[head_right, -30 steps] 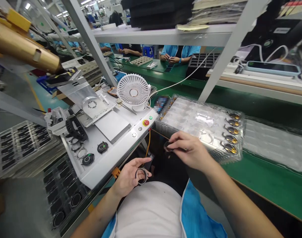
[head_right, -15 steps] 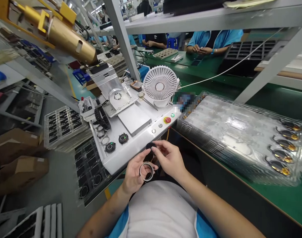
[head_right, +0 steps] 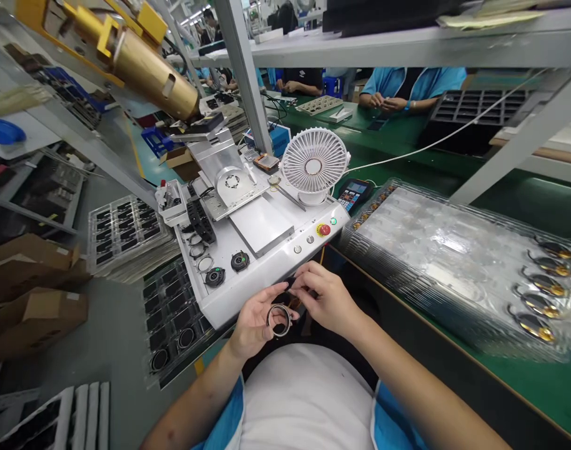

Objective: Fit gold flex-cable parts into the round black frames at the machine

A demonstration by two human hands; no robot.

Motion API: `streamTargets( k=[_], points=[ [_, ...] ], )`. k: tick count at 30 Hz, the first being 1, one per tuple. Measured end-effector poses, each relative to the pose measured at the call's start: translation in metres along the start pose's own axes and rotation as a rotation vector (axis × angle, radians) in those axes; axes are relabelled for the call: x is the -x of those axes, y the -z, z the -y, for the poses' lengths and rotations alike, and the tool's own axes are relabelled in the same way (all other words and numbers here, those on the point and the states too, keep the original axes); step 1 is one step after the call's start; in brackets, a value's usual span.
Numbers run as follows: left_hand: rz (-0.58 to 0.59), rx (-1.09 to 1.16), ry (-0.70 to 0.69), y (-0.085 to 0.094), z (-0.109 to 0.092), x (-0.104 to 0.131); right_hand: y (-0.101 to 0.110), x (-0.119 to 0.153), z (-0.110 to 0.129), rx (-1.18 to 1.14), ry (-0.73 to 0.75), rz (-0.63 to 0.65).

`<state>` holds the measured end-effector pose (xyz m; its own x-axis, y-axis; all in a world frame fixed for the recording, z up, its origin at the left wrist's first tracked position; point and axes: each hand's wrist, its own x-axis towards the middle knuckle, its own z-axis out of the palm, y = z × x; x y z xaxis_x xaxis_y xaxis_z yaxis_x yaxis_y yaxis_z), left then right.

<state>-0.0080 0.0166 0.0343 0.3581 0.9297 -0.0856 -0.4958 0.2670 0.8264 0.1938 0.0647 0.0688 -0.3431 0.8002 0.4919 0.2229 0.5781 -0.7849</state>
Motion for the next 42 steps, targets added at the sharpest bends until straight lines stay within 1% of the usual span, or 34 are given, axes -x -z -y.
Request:
streamTargets(
  k=[2, 3, 4, 6, 8, 9, 10, 12, 14, 16, 17, 19, 20, 22, 24, 25, 26, 29, 31, 32, 34, 36, 38, 42],
  points=[
    [-0.031, 0.023, -0.005, 0.004, -0.001, 0.0, 0.001, -0.006, -0.002, -0.018, 0.009, 0.047],
    [-0.057, 0.034, -0.013, 0.006, -0.002, 0.0, 0.001, -0.013, -0.004, -0.044, -0.03, 0.039],
    [-0.085, 0.043, -0.022, 0.007, -0.003, 0.0, 0.001, -0.021, -0.007, -0.083, -0.101, 0.01],
    [-0.123, 0.056, -0.036, 0.007, -0.005, 0.0, 0.0, -0.044, -0.016, -0.195, -0.31, -0.077],
    [-0.131, 0.053, -0.049, 0.006, -0.006, 0.003, -0.003, -0.073, -0.026, -0.298, -0.53, -0.162],
    [-0.127, 0.045, -0.056, 0.006, -0.006, 0.005, -0.006, -0.087, -0.032, -0.328, -0.609, -0.188],
    [-0.121, 0.034, -0.061, 0.005, -0.005, 0.008, -0.008, -0.1, -0.038, -0.341, -0.669, -0.208],
    [-0.122, 0.005, -0.077, 0.005, -0.004, 0.014, -0.012, -0.119, -0.049, -0.337, -0.736, -0.238],
    [-0.142, -0.039, -0.105, 0.006, -0.002, 0.022, -0.013, -0.127, -0.057, -0.322, -0.765, -0.258],
    [-0.164, -0.108, -0.135, 0.008, 0.0, 0.03, -0.011, -0.12, -0.061, -0.299, -0.776, -0.281],
    [-0.174, -0.154, -0.155, 0.009, 0.002, 0.033, -0.009, -0.112, -0.061, -0.283, -0.774, -0.297],
    [-0.192, -0.272, -0.208, 0.01, 0.006, 0.039, -0.008, -0.086, -0.056, -0.275, -0.742, -0.313],
    [-0.198, -0.344, -0.241, 0.01, 0.009, 0.04, -0.009, -0.07, -0.051, -0.297, -0.721, -0.289],
    [-0.192, -0.505, -0.3, 0.008, 0.015, 0.039, -0.015, -0.037, -0.037, -0.396, -0.693, -0.172],
    [-0.129, -0.661, -0.321, 0.003, 0.02, 0.034, -0.025, -0.008, -0.022, -0.529, -0.683, -0.042],
    [-0.084, -0.735, -0.323, 0.001, 0.022, 0.031, -0.029, 0.002, -0.015, -0.581, -0.685, -0.018],
    [-0.037, -0.805, -0.321, -0.002, 0.023, 0.027, -0.032, 0.009, -0.01, -0.621, -0.685, -0.031],
    [0.086, -0.936, -0.306, -0.009, 0.021, 0.015, -0.032, 0.014, -0.005, -0.696, -0.702, -0.145],
    [0.131, -0.89, -0.312, -0.011, 0.018, 0.011, -0.024, 0.011, -0.006, -0.744, -0.715, -0.19],
    [0.13, -0.83, -0.324, -0.011, 0.017, 0.01, -0.02, 0.01, -0.007, -0.762, -0.713, -0.195],
    [0.1, -0.703, -0.345, -0.009, 0.016, 0.009, -0.012, 0.008, -0.008, -0.76, -0.706, -0.181],
    [0.076, -0.637, -0.338, -0.007, 0.015, 0.01, -0.008, 0.009, -0.007, -0.712, -0.712, -0.143],
    [0.101, -0.651, -0.313, -0.004, 0.014, 0.011, -0.008, 0.01, -0.007, -0.65, -0.723, -0.113],
    [0.168, -0.792, -0.327, -0.002, 0.013, 0.013, -0.009, 0.012, -0.01, -0.601, -0.744, -0.047]
  ],
)
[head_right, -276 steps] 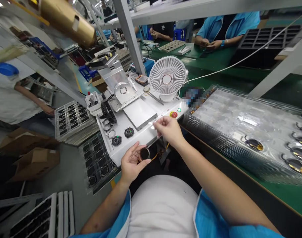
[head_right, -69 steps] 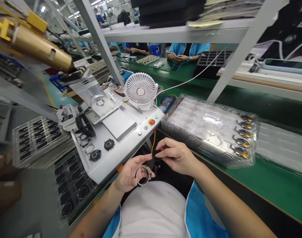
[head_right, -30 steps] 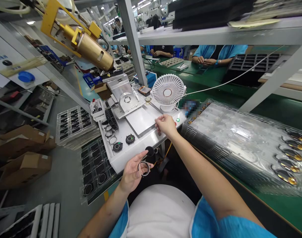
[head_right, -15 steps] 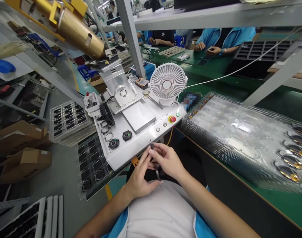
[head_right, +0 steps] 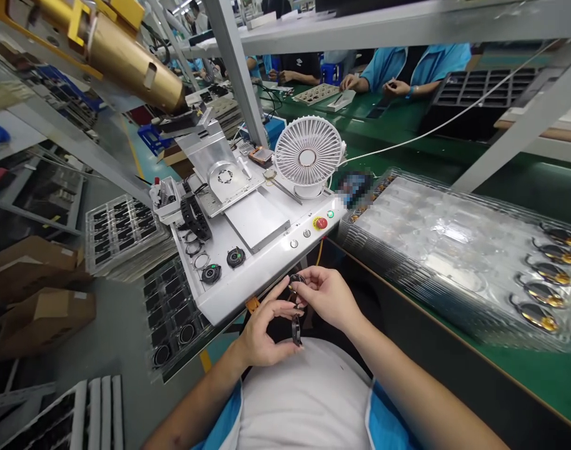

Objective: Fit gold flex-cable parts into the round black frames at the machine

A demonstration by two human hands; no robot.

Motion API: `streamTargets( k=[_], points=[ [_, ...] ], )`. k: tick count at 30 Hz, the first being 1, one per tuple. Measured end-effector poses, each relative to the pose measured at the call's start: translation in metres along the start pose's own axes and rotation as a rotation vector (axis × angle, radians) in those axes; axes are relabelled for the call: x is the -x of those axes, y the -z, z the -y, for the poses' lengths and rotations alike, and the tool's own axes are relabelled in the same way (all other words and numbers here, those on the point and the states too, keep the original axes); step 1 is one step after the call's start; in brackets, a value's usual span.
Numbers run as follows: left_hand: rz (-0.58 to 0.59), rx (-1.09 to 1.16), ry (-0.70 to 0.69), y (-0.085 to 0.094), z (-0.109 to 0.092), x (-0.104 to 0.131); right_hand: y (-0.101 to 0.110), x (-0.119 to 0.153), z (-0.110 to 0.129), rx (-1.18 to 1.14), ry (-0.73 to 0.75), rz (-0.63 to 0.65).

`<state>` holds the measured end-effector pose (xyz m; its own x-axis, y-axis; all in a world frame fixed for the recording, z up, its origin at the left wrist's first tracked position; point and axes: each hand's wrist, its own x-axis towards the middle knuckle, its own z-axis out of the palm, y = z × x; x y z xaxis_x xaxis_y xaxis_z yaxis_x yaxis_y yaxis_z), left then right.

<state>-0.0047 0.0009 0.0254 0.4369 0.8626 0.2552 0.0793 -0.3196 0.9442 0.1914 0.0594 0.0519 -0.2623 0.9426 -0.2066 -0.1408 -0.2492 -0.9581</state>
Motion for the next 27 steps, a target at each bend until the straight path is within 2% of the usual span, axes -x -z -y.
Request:
streamTargets(
  k=[4, 8, 10, 14, 17, 21, 27],
  points=[
    [0.054, -0.101, -0.004, 0.0, 0.002, 0.001, 0.004, -0.001, 0.0, -0.032, -0.062, 0.092],
    [0.063, -0.054, 0.009, -0.001, 0.006, 0.003, 0.003, 0.001, -0.002, -0.115, -0.088, 0.048],
    [0.003, 0.071, -0.001, -0.001, 0.009, 0.004, 0.001, 0.002, -0.004, -0.168, -0.098, 0.024],
    [-0.225, 0.388, 0.022, 0.001, 0.013, 0.003, -0.002, 0.007, -0.002, -0.209, -0.14, 0.048],
    [-0.35, 0.492, 0.055, 0.003, 0.018, -0.001, -0.01, 0.011, 0.001, -0.204, -0.218, 0.079],
    [-0.373, 0.584, 0.006, 0.0, 0.024, -0.003, -0.028, 0.018, 0.003, -0.266, -0.286, 0.073],
    [-0.396, 0.531, -0.054, -0.002, 0.025, -0.001, -0.048, 0.025, 0.006, -0.202, -0.145, -0.033]
  ],
)
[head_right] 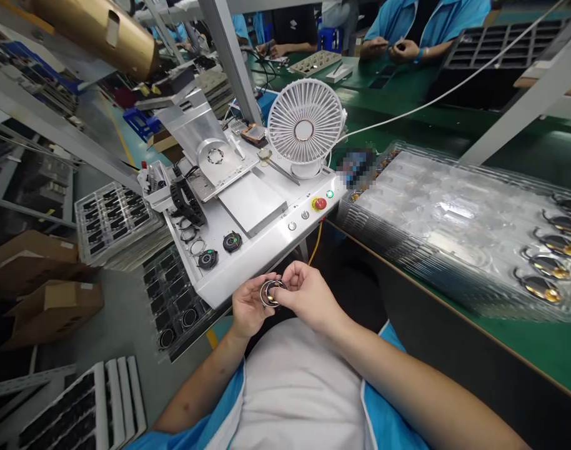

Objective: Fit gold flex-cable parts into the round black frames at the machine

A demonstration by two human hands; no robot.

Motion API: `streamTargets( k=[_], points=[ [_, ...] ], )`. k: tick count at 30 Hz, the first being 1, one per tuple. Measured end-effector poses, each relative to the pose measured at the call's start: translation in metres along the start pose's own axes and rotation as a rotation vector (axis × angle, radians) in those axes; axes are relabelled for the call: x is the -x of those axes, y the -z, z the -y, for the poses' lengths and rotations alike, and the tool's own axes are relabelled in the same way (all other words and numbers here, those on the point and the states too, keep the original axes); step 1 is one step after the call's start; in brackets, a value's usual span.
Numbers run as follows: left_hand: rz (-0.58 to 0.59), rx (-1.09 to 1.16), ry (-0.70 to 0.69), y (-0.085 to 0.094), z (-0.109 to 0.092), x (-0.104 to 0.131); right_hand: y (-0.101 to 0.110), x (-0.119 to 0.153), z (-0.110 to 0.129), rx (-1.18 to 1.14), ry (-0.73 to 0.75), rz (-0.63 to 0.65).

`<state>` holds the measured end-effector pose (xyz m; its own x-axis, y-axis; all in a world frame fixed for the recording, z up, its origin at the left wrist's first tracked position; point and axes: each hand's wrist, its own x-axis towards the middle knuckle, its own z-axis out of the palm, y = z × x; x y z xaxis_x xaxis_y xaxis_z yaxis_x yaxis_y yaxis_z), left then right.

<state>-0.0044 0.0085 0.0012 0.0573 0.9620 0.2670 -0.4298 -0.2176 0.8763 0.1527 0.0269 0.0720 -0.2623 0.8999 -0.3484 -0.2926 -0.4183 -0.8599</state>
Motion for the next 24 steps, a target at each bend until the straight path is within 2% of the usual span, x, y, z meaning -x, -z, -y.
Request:
streamTargets(
  k=[7, 11, 19, 24],
  points=[
    [-0.041, -0.05, -0.075, 0.0, 0.003, 0.001, -0.011, 0.003, 0.005, 0.047, 0.063, -0.003],
    [-0.11, -0.121, -0.053, 0.001, 0.004, 0.002, -0.012, 0.003, 0.005, 0.044, 0.056, 0.002],
    [-0.124, -0.101, -0.05, 0.005, 0.008, 0.004, -0.009, 0.001, 0.003, 0.043, 0.047, 0.043],
    [-0.158, -0.045, 0.001, 0.009, 0.011, 0.007, -0.009, 0.002, 0.008, 0.063, 0.037, 0.03]
  ],
)
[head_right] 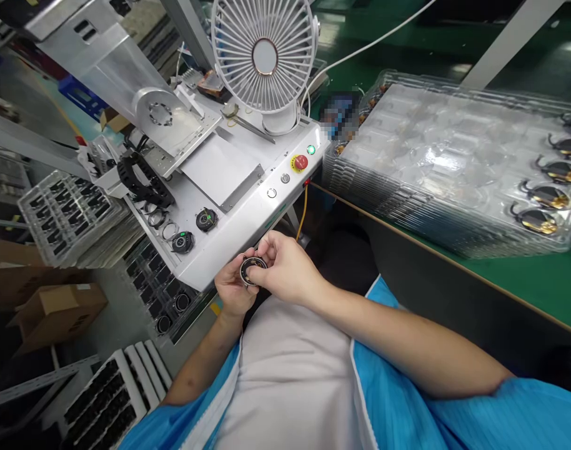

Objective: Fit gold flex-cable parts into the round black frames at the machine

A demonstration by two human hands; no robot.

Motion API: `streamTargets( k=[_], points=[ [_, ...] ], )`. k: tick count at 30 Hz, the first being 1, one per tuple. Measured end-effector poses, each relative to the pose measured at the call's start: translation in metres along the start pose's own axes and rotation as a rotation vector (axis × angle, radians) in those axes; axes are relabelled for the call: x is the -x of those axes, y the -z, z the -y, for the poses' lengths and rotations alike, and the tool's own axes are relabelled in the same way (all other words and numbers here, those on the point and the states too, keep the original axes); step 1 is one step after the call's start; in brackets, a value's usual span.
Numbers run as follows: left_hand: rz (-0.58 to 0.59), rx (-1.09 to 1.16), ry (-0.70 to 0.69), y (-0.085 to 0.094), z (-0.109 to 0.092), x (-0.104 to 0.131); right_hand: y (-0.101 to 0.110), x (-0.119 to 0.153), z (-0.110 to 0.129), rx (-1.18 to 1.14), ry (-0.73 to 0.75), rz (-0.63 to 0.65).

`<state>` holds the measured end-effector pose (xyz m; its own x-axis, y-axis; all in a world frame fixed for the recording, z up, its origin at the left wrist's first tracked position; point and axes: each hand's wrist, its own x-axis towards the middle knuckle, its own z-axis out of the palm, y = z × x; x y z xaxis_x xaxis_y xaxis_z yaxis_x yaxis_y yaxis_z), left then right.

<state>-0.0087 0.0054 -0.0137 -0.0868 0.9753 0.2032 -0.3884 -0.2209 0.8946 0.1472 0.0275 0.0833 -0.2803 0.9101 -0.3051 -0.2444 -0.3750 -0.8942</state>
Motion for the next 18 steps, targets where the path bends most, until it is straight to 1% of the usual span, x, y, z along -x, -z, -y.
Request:
streamTargets(
  k=[4, 7, 9, 14, 18],
  points=[
    [-0.05, -0.022, 0.052, 0.004, 0.003, 0.002, -0.001, -0.001, -0.003, -0.066, -0.035, 0.036],
    [-0.065, -0.039, 0.068, 0.006, 0.005, 0.004, 0.0, -0.003, -0.007, -0.129, -0.06, 0.049],
    [-0.05, -0.033, 0.06, 0.005, 0.005, 0.004, 0.003, -0.005, -0.009, -0.133, -0.101, 0.057],
    [0.045, -0.034, -0.04, -0.003, -0.002, 0.003, 0.015, -0.005, -0.009, 0.022, -0.24, 0.097],
    [0.083, -0.137, -0.061, -0.009, -0.009, 0.001, 0.018, -0.006, -0.013, -0.058, -0.221, 0.106]
  ],
)
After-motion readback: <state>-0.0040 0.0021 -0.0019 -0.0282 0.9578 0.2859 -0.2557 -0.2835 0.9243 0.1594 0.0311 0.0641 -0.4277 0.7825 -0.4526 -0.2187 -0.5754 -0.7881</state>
